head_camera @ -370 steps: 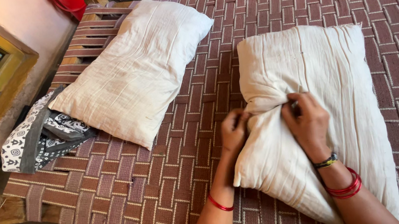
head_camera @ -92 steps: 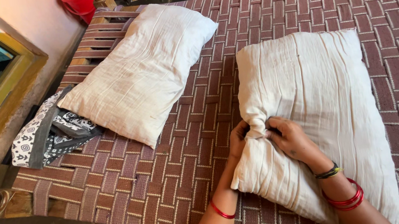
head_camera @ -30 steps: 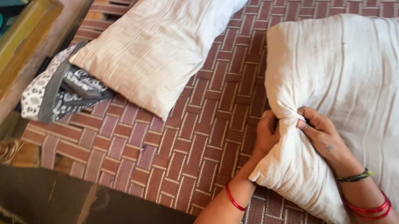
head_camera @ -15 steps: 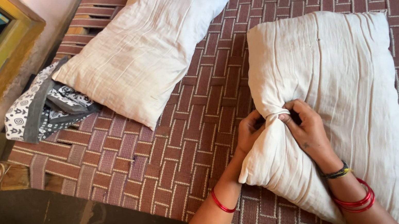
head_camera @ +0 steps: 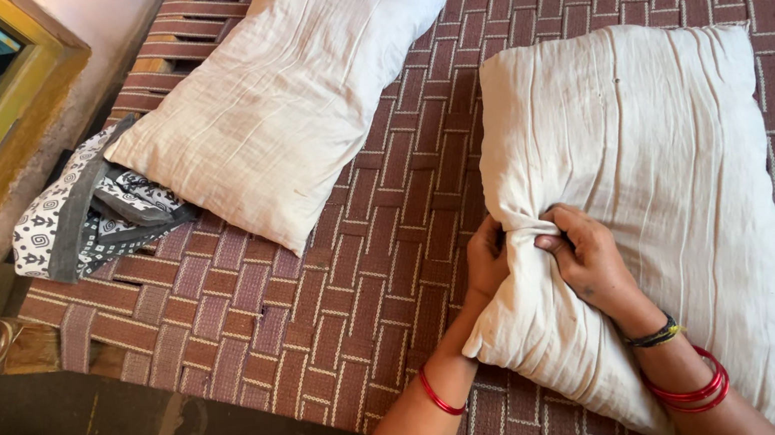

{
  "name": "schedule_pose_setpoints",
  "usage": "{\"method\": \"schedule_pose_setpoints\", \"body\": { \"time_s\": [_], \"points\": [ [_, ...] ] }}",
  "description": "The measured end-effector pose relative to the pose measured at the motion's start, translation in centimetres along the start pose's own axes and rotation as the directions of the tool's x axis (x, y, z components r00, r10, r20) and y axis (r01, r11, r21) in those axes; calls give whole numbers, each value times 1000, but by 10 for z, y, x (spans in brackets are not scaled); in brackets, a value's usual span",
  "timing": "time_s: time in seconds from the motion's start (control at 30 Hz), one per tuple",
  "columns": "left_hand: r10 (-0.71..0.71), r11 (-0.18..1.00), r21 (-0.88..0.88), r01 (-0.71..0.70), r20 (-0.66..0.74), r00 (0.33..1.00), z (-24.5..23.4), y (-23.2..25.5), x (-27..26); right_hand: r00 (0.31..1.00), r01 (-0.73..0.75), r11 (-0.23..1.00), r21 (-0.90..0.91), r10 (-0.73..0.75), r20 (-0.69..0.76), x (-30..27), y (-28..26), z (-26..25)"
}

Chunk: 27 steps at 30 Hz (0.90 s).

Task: The person smooths and pulls at the fabric of a white pillow on a woven cot using their hands, then repeats the action on the top surface of the pillow.

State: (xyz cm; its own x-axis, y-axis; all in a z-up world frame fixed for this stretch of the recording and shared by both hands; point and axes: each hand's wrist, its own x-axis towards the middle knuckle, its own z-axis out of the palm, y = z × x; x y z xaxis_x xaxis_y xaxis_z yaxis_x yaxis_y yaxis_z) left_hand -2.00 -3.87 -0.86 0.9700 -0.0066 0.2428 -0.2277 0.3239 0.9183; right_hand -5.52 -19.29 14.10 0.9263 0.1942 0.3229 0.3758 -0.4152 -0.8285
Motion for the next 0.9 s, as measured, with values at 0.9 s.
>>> {"method": "schedule_pose_setpoints", "body": {
  "time_s": [0.9],
  "points": [
    [-28, 1000, 16, 27, 126, 992, -4, 10, 5, 1000, -10, 1000, -4, 10, 5, 1, 15, 0]
  ]
}}
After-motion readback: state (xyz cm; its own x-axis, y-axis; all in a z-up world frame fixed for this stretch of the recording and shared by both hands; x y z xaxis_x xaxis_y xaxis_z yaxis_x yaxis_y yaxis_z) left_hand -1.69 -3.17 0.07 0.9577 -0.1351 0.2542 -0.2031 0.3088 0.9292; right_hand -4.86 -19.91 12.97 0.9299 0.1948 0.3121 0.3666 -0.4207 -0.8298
